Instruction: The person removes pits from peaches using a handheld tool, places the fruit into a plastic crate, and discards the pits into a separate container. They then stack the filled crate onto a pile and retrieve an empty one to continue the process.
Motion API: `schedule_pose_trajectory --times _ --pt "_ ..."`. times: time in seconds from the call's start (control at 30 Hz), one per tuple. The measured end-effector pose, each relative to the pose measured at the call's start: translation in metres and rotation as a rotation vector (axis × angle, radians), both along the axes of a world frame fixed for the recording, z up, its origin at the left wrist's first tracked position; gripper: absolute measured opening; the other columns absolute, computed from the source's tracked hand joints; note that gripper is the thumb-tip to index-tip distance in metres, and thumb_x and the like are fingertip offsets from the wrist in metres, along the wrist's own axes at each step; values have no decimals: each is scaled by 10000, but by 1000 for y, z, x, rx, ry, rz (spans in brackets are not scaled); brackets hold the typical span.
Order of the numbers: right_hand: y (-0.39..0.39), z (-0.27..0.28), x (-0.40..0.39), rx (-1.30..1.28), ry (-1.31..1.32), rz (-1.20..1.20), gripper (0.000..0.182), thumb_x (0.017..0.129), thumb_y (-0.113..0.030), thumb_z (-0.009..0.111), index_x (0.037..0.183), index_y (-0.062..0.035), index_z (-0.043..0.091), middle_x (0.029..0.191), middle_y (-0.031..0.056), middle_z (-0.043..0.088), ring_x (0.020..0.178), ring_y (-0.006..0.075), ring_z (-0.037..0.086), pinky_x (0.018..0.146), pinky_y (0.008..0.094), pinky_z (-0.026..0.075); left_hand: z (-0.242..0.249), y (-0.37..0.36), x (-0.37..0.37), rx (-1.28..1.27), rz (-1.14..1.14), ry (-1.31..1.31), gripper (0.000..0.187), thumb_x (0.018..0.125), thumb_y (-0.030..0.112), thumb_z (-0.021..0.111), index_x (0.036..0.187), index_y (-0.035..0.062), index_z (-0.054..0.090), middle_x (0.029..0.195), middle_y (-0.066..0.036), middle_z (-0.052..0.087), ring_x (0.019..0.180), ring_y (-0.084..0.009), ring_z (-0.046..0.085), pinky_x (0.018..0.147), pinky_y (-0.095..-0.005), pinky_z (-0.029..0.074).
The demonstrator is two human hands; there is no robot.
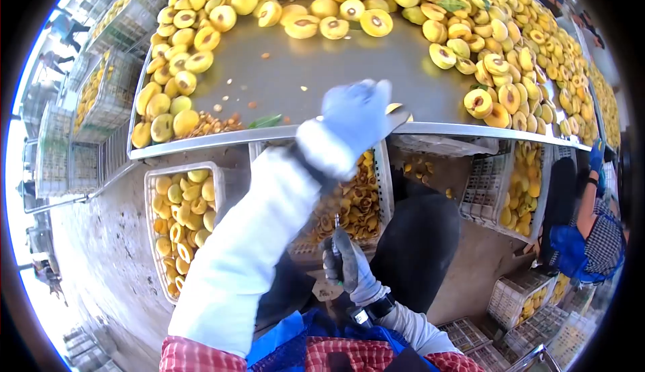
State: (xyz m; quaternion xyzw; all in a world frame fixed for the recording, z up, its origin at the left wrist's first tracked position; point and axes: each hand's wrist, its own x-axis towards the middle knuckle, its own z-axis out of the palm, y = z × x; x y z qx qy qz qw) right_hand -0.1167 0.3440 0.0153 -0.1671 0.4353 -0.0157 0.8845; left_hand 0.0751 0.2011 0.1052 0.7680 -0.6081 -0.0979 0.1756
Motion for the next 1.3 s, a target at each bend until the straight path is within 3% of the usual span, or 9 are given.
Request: schedule_pose_trajectory --times 0.17,0.27,0.4,0.47,0.67,0.77,0.9,1.1,1.3 --pt "-10 14 2 89 74 -104 364 867 -479 610 868 -121 540 590 -38 479 417 33 419 384 179 329 -24 -95 -4 570 -245 -23 585 740 447 696 1113 12 575 1050 -166 653 999 -317 621 824 -395 488" --pt "-13 16 0 64 74 -156 350 854 -477 630 860 -137 546 580 -58 479 414 18 417 382 167 324 -62 -98 22 483 -365 -156 595 720 439 719 1096 4 565 1021 -157 658 965 -328 628 810 -396 493" --pt "-17 13 -8 10 11 -109 452 890 -524 541 901 -72 536 589 -4 474 397 93 417 342 228 323 -49 -42 78 368 -95 -132 527 707 378 732 1073 52 539 1058 -158 601 1030 -334 579 826 -396 475" --pt "-15 11 -11 1 -53 -141 454 889 -522 545 921 -70 535 602 1 483 406 92 414 351 220 313 -41 -8 91 232 29 90 527 675 274 767 1103 78 530 1122 -158 551 1069 -312 556 849 -382 467" --pt "-37 57 -2 -81 -291 -270 324 939 -315 536 1108 -40 505 657 -14 520 452 60 460 386 183 356 1 144 -11 -177 -356 533 763 567 90 809 1253 93 476 1287 -157 461 1163 -357 496 966 -408 425" --pt "-30 70 9 -57 -348 -150 288 904 -231 590 1118 -60 502 662 -8 524 449 63 461 377 184 351 -11 186 -33 -163 -147 855 919 621 48 777 1400 11 290 1358 -188 402 1273 -335 395 1045 -379 324" --pt "-8 74 12 -132 -330 -149 203 890 -88 580 1075 -43 508 785 29 552 592 68 515 472 220 441 -31 222 -68 -566 242 1411 623 887 145 536 1412 -41 258 1384 -135 381 1261 -211 399 1046 -330 325" --pt "3 58 6 -1205 -232 237 159 857 -27 564 1010 -10 526 843 98 586 715 219 589 578 288 466 -29 244 -66 -562 629 1363 347 960 251 504 1165 -25 552 1071 -71 614 960 -128 583 825 -246 471" --pt "27 68 8 -1569 -122 409 206 863 -183 604 972 -25 530 722 188 586 656 362 614 559 379 469 -34 253 -68 -540 526 1125 354 965 286 496 1074 -32 608 971 -91 654 882 -142 611 804 -273 495"
